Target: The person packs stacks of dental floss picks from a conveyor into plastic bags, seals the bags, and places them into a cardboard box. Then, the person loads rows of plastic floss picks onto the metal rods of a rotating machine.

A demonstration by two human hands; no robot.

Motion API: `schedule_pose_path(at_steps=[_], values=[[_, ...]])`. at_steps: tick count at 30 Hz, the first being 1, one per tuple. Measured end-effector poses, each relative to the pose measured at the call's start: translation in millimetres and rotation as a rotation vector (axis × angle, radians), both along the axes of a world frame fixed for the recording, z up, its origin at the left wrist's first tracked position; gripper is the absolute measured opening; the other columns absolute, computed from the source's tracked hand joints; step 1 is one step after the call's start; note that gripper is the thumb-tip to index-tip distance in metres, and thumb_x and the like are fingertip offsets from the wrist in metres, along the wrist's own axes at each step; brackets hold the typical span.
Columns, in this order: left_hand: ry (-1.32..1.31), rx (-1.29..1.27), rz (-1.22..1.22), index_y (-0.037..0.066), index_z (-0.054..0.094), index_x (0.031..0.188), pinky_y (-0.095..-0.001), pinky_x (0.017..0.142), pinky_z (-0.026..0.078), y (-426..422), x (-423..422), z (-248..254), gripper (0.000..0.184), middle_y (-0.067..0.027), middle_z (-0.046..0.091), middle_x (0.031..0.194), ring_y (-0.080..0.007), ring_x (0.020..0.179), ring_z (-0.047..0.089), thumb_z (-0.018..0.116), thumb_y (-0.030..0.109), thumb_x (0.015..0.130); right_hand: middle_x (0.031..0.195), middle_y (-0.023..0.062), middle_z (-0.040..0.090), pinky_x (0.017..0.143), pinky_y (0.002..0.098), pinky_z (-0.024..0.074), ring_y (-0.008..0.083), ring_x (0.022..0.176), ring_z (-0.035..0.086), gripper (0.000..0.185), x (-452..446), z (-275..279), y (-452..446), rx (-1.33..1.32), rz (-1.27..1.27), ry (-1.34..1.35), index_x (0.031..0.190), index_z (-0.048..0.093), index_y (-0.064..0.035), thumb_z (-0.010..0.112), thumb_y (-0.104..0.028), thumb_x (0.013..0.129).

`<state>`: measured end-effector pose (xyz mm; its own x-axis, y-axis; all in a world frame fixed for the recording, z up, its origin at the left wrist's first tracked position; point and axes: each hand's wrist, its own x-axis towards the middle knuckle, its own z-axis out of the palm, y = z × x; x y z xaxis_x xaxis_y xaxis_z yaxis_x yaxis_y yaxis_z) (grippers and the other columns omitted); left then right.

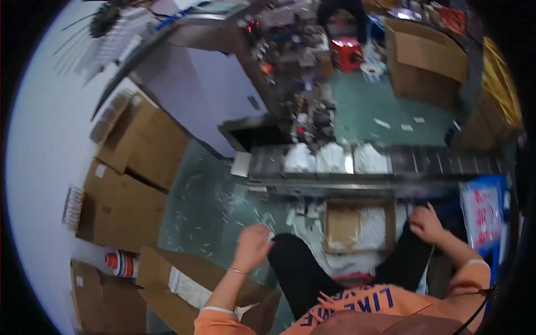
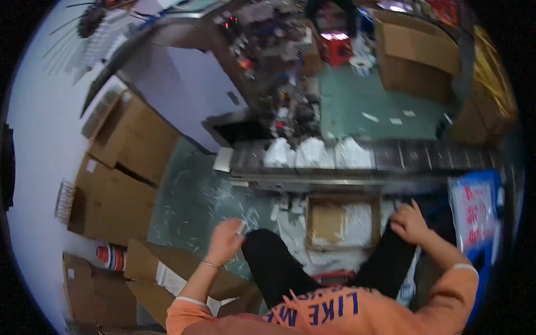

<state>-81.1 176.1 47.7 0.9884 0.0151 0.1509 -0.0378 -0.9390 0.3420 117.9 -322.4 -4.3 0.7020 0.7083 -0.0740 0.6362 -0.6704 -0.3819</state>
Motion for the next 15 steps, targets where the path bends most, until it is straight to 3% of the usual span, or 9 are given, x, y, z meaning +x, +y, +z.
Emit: schedule_pose_path(at_steps=[1,2,4,7,10,14,15], values=[[0.152,0.127,-0.274,0.008,0.057,0.107,-0.0465,0.091,0.035,-23,17,-7,0.037,-0.0116,0.054,0.112,-0.0276,0.110,0.047,0.059,0.028,0.076,0.094,0.0122,0.059,0.092,0.0514,0.0336,0.0292,0.098,0.053,0.027,4,5,-6,0.003,0.199,-0.195,0.090,0.062,-0.0098,0.058,-0.030,0.074],[0.125,0.267,-0.491,0.010,0.057,0.107,-0.0498,0.091,0.033,-32,19,-45,0.038,-0.0103,0.053,0.114,-0.0263,0.112,0.045,0.056,0.034,0.078,0.093,0.0125,0.059,0.091,0.0512,0.0340,0.0294,0.097,0.053,0.027,12,7,-13,-0.002,0.281,-0.229,0.090,0.062,-0.0096,0.058,-0.030,0.074],[0.265,0.199,-0.586,0.010,0.057,0.107,-0.0502,0.089,0.033,-27,31,-71,0.037,-0.0105,0.053,0.113,-0.0264,0.112,0.044,0.053,0.034,0.080,0.092,0.0131,0.059,0.089,0.0509,0.0347,0.0298,0.096,0.054,0.026,34,12,-7,-0.026,0.378,-0.219,0.090,0.062,-0.0094,0.058,-0.030,0.074],[0.359,0.066,-0.601,0.010,0.056,0.109,-0.0450,0.090,0.035,-7,50,-71,0.034,-0.0100,0.053,0.116,-0.0275,0.110,0.047,0.054,0.026,0.080,0.091,0.0140,0.059,0.087,0.0505,0.0358,0.0304,0.093,0.054,0.026,79,9,10,-0.056,0.447,-0.154,0.089,0.062,-0.0090,0.057,-0.030,0.074],[0.364,-0.069,-0.604,0.009,0.057,0.105,-0.0426,0.086,0.037,10,71,-81,0.032,-0.0096,0.054,0.109,-0.0268,0.106,0.048,0.051,0.027,0.080,0.089,0.0149,0.059,0.084,0.0500,0.0369,0.0309,0.091,0.054,0.026,104,13,22,-0.099,0.448,-0.042,0.088,0.062,-0.0087,0.057,-0.030,0.074],[0.363,-0.199,-0.577,0.008,0.057,0.107,-0.0408,0.086,0.038,27,79,-95,0.032,-0.0103,0.054,0.111,-0.0288,0.105,0.048,0.053,0.024,0.080,0.087,0.0161,0.059,0.080,0.0495,0.0383,0.0317,0.087,0.055,0.025,114,42,31,-0.208,0.410,0.116,0.087,0.063,-0.0082,0.056,-0.029,0.075],[0.490,-0.183,-0.508,0.009,0.057,0.107,-0.0404,0.086,0.038,29,79,-96,0.031,-0.0109,0.054,0.110,-0.0287,0.104,0.049,0.052,0.024,0.081,0.086,0.0164,0.059,0.079,0.0493,0.0387,0.0319,0.087,0.055,0.025,112,52,34,-0.248,0.390,0.161,0.087,0.063,-0.0081,0.056,-0.029,0.075]])
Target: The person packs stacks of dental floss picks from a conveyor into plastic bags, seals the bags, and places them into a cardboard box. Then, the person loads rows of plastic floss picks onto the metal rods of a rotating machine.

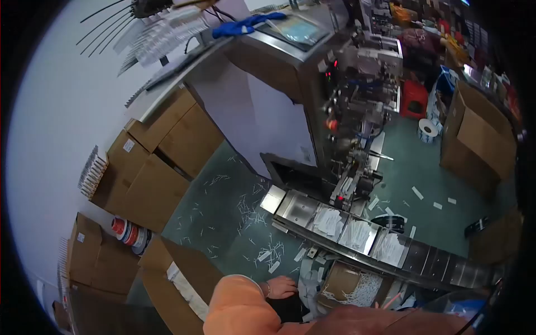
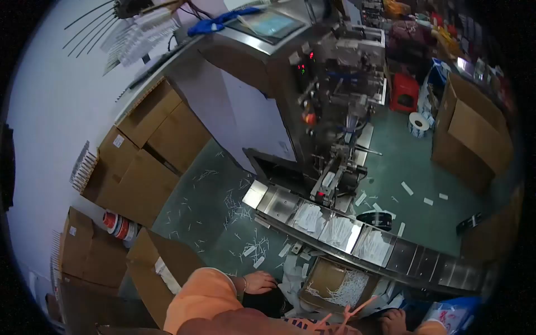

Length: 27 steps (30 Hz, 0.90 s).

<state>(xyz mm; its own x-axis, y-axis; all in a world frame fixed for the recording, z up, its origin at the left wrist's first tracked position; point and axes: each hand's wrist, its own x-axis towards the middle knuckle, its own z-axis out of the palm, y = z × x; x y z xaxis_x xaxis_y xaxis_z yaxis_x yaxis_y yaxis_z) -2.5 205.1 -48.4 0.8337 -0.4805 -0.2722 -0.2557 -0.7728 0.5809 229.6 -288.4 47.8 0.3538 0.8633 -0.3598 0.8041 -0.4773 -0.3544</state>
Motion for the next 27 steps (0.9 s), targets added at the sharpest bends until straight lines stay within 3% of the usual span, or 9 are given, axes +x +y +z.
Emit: schedule_pose_path(at_steps=[2,4,9,15,18,23,24,25,27], values=[[0.100,0.044,0.048,0.010,0.057,0.107,-0.0400,0.087,0.038,-17,-12,17,0.030,-0.0115,0.055,0.108,-0.0285,0.104,0.049,0.051,0.024,0.082,0.085,0.0170,0.059,0.078,0.0490,0.0394,0.0323,0.085,0.055,0.025,-12,24,10,-0.116,-0.062,0.075,0.086,0.063,-0.0078,0.056,-0.029,0.075],[0.001,0.404,0.587,0.010,0.058,0.107,-0.0383,0.090,0.036,-44,-33,49,0.032,-0.0112,0.054,0.108,-0.0251,0.105,0.048,0.051,0.028,0.081,0.084,0.0176,0.059,0.076,0.0487,0.0401,0.0327,0.083,0.056,0.025,-33,53,28,-0.239,-0.131,0.168,0.086,0.063,-0.0076,0.056,-0.029,0.075],[0.372,0.004,0.952,0.011,0.059,0.106,-0.0387,0.086,0.039,-27,-110,169,0.033,-0.0114,0.057,0.103,-0.0259,0.099,0.052,0.054,0.030,0.079,0.082,0.0191,0.059,0.072,0.0480,0.0420,0.0337,0.079,0.056,0.025,-115,113,120,-0.431,-0.248,0.446,0.085,0.063,-0.0070,0.055,-0.029,0.076],[0.595,-0.130,1.277,0.013,0.061,0.105,-0.0391,0.081,0.043,66,-207,236,0.034,-0.0116,0.060,0.098,-0.0268,0.092,0.056,0.057,0.031,0.077,0.071,0.0207,0.058,0.059,0.0419,0.0453,0.0368,0.065,0.057,0.025,-69,243,392,0.300,-0.489,0.241,0.079,0.061,-0.0027,0.054,-0.027,0.079],[0.603,-0.127,1.498,0.013,0.062,0.104,-0.0394,0.079,0.044,123,-236,247,0.035,-0.0118,0.062,0.095,-0.0273,0.089,0.059,0.059,0.032,0.076,0.070,0.0128,0.056,0.064,0.0326,0.0444,0.0231,0.068,0.056,0.018,-24,328,501,0.746,-0.429,0.223,0.084,0.059,-0.0012,0.056,-0.019,0.081],[-0.037,-0.122,1.759,0.009,0.064,0.098,-0.0367,0.067,0.049,251,-269,242,0.029,-0.0125,0.065,0.077,-0.0273,0.071,0.062,0.061,0.027,0.076,0.085,0.0105,0.053,0.069,0.0283,0.0433,0.0208,0.078,0.055,0.017,18,419,611,1.219,-0.391,0.146,0.092,0.058,-0.0009,0.057,-0.012,0.079],[-0.099,-0.285,1.813,0.001,0.062,0.094,-0.0283,0.056,0.048,273,-249,293,0.024,-0.0082,0.062,0.068,-0.0160,0.058,0.059,0.060,0.020,0.079,0.085,0.0105,0.053,0.069,0.0283,0.0433,0.0208,0.078,0.055,0.017,30,424,627,1.218,-0.399,0.142,0.092,0.058,-0.0009,0.057,-0.012,0.079],[-0.250,-0.345,1.812,0.001,0.062,0.094,-0.0267,0.055,0.047,320,-248,269,0.020,-0.0048,0.060,0.067,-0.0136,0.058,0.057,0.060,0.015,0.080,0.083,0.0115,0.052,0.069,0.0326,0.0429,0.0253,0.078,0.053,0.019,41,428,643,1.256,-0.408,-0.027,0.092,0.058,-0.0024,0.057,-0.015,0.078],[-0.461,-0.392,1.690,-0.002,0.061,0.099,-0.0266,0.075,0.047,356,-189,379,0.020,-0.0110,0.063,0.093,-0.0157,0.083,0.059,0.057,0.008,0.082,0.082,0.0127,0.050,0.069,0.0387,0.0418,0.0306,0.079,0.051,0.023,52,430,667,1.200,-0.456,-0.337,0.092,0.058,-0.0040,0.057,-0.019,0.076]])
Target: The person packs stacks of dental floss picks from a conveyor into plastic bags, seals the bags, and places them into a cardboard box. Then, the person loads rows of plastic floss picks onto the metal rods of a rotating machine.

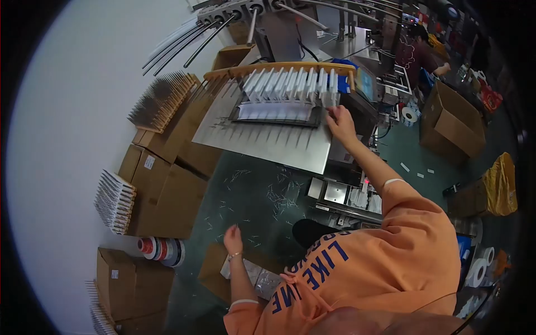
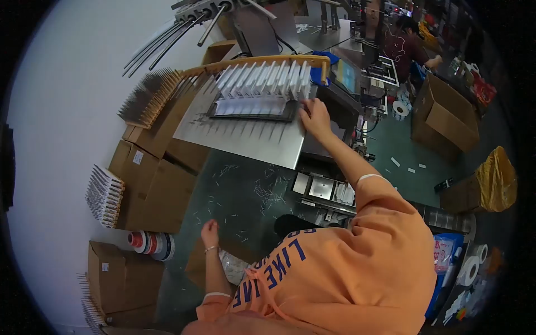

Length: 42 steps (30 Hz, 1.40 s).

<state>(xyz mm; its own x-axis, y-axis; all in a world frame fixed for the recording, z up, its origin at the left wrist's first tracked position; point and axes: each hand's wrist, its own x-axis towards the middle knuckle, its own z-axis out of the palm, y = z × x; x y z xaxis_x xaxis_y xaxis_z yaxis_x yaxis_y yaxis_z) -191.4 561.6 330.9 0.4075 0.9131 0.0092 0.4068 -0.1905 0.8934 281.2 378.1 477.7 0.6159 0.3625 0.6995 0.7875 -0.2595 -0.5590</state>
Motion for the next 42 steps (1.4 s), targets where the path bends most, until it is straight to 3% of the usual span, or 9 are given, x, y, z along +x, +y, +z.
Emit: schedule_pose_path(at_steps=[6,14,18,21,24,26,29,37,42], values=[[-0.128,0.700,-0.259,0.001,0.060,0.095,-0.0325,0.070,0.046,111,177,194,0.016,-0.0118,0.060,0.086,-0.0259,0.079,0.058,0.054,0.006,0.081,0.085,0.0126,0.055,0.071,0.0416,0.0408,0.0322,0.083,0.051,0.023,6,7,24,-0.172,-0.199,-0.119,0.095,0.058,-0.0063,0.057,-0.022,0.078],[0.021,0.775,-0.814,-0.001,0.055,0.105,-0.0390,0.080,0.043,224,336,188,0.024,-0.0207,0.053,0.106,-0.0377,0.093,0.051,0.049,0.012,0.085,0.088,0.0185,0.058,0.075,0.0438,0.0433,0.0379,0.084,0.054,0.029,-19,29,40,-0.322,-0.473,0.292,0.090,0.058,-0.0046,0.065,-0.025,0.070],[0.023,0.747,-0.902,-0.004,0.055,0.087,-0.0355,0.068,0.043,218,342,212,0.021,-0.0143,0.057,0.080,-0.0230,0.076,0.055,0.047,0.015,0.087,0.080,0.0090,0.060,0.069,0.0408,0.0422,0.0293,0.077,0.056,0.020,-24,24,35,-0.137,-0.265,0.124,0.081,0.063,-0.0114,0.066,-0.030,0.072],[-0.086,0.770,-1.069,-0.003,0.056,0.084,-0.0368,0.066,0.044,239,344,206,0.020,-0.0099,0.057,0.072,-0.0211,0.070,0.055,0.050,0.016,0.086,0.075,0.0059,0.060,0.062,0.0358,0.0426,0.0248,0.069,0.058,0.018,-55,39,30,-0.373,-0.230,0.038,0.082,0.063,-0.0106,0.064,-0.027,0.075],[-0.296,0.432,-1.168,-0.002,0.058,0.080,-0.0333,0.058,0.043,263,338,194,0.016,-0.0076,0.056,0.067,-0.0187,0.063,0.054,0.054,0.013,0.084,0.070,0.0052,0.058,0.057,0.0301,0.0420,0.0176,0.063,0.056,0.014,-119,49,43,-0.092,-0.222,0.152,0.079,0.061,-0.0075,0.061,-0.022,0.078],[-0.226,-0.225,-1.223,0.000,0.058,0.084,-0.0249,0.053,0.040,265,319,221,0.010,-0.0060,0.057,0.068,-0.0126,0.059,0.053,0.055,0.009,0.083,0.065,0.0029,0.054,0.054,0.0252,0.0404,0.0097,0.061,0.052,0.012,-166,66,67,0.100,-0.241,0.402,0.080,0.059,-0.0040,0.056,-0.016,0.081],[-0.282,-0.430,-1.272,0.002,0.054,0.098,-0.0186,0.049,0.038,300,301,216,0.016,-0.0011,0.053,0.073,-0.0073,0.057,0.048,0.053,0.001,0.082,0.068,-0.0015,0.051,0.056,0.0208,0.0388,0.0050,0.062,0.047,0.008,-220,79,130,0.544,-0.216,0.613,0.086,0.055,-0.0036,0.050,-0.010,0.084],[-0.513,-0.596,-1.152,0.003,0.052,0.097,-0.0169,0.048,0.035,446,243,237,0.014,-0.0019,0.052,0.071,-0.0054,0.057,0.046,0.051,-0.001,0.084,0.068,-0.0051,0.040,0.051,0.0183,0.0287,0.0024,0.057,0.033,0.011,-283,77,308,0.805,-0.445,0.534,0.096,0.049,-0.0091,0.043,-0.012,0.088],[-0.639,-0.548,-1.458,0.003,0.052,0.094,-0.0166,0.050,0.036,465,266,238,0.012,-0.0002,0.053,0.073,-0.0049,0.057,0.045,0.051,-0.002,0.083,0.069,-0.0073,0.038,0.049,0.0170,0.0257,0.0003,0.057,0.030,0.012,-315,93,346,0.856,-0.639,0.447,0.096,0.050,-0.0109,0.043,-0.014,0.087]])
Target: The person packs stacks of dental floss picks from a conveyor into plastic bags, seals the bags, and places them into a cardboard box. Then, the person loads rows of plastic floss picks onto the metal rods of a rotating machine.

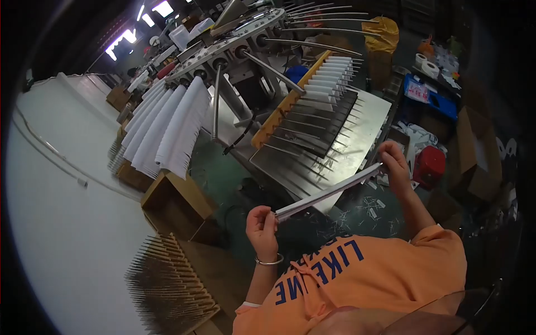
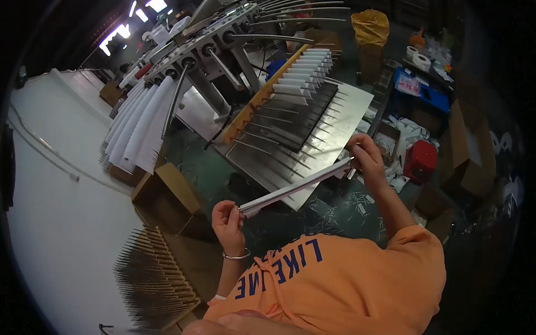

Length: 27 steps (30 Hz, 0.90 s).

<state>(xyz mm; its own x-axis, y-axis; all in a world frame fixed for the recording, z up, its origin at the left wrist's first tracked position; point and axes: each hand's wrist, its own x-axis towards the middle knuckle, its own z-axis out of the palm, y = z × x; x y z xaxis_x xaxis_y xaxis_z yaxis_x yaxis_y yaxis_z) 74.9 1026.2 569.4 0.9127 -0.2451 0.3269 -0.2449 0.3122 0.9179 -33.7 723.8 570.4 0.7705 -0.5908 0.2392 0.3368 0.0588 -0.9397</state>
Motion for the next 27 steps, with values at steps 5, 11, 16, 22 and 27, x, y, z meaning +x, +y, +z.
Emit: schedule_pose_path(at_steps=[5,11,16,22,27], values=[[-0.086,0.036,-0.291,0.002,0.054,0.094,-0.0159,0.055,0.038,-18,29,-10,0.011,0.0015,0.053,0.076,-0.0028,0.063,0.047,0.053,0.000,0.083,0.068,-0.0050,0.040,0.048,0.0168,0.0260,0.0013,0.055,0.032,0.013,-24,-17,-5,0.014,-0.220,-0.120,0.096,0.051,-0.0097,0.043,-0.012,0.086],[-0.130,0.099,-0.391,0.004,0.052,0.095,-0.0158,0.051,0.036,-17,66,11,0.012,-0.0005,0.054,0.073,-0.0046,0.059,0.047,0.052,0.000,0.084,0.070,-0.0038,0.044,0.049,0.0165,0.0265,0.0019,0.056,0.035,0.012,-27,-12,32,0.090,-0.412,-0.244,0.094,0.051,-0.0086,0.042,-0.011,0.087],[-0.169,0.018,-0.677,0.003,0.051,0.095,-0.0161,0.052,0.037,-21,102,22,0.011,-0.0008,0.054,0.075,-0.0049,0.061,0.049,0.051,-0.001,0.084,0.070,-0.0030,0.044,0.050,0.0163,0.0282,0.0023,0.057,0.038,0.011,-52,-8,71,-0.034,-0.556,-0.329,0.092,0.051,-0.0074,0.041,-0.011,0.088],[0.025,-0.070,-1.221,0.003,0.048,0.095,-0.0180,0.052,0.037,1,149,40,0.011,-0.0021,0.053,0.082,-0.0054,0.064,0.048,0.049,-0.001,0.085,0.069,-0.0005,0.047,0.052,0.0160,0.0339,0.0040,0.056,0.042,0.009,-71,-5,188,0.032,-0.784,-0.353,0.087,0.049,-0.0044,0.046,-0.013,0.087],[-0.277,-0.057,-1.266,0.001,0.053,0.096,-0.0205,0.049,0.037,5,171,63,0.014,-0.0014,0.054,0.068,-0.0095,0.052,0.047,0.052,-0.003,0.083,0.066,0.0022,0.050,0.047,0.0191,0.0378,0.0075,0.050,0.046,0.016,-72,4,292,0.085,-0.878,-0.410,0.081,0.050,-0.0023,0.051,-0.018,0.085]])
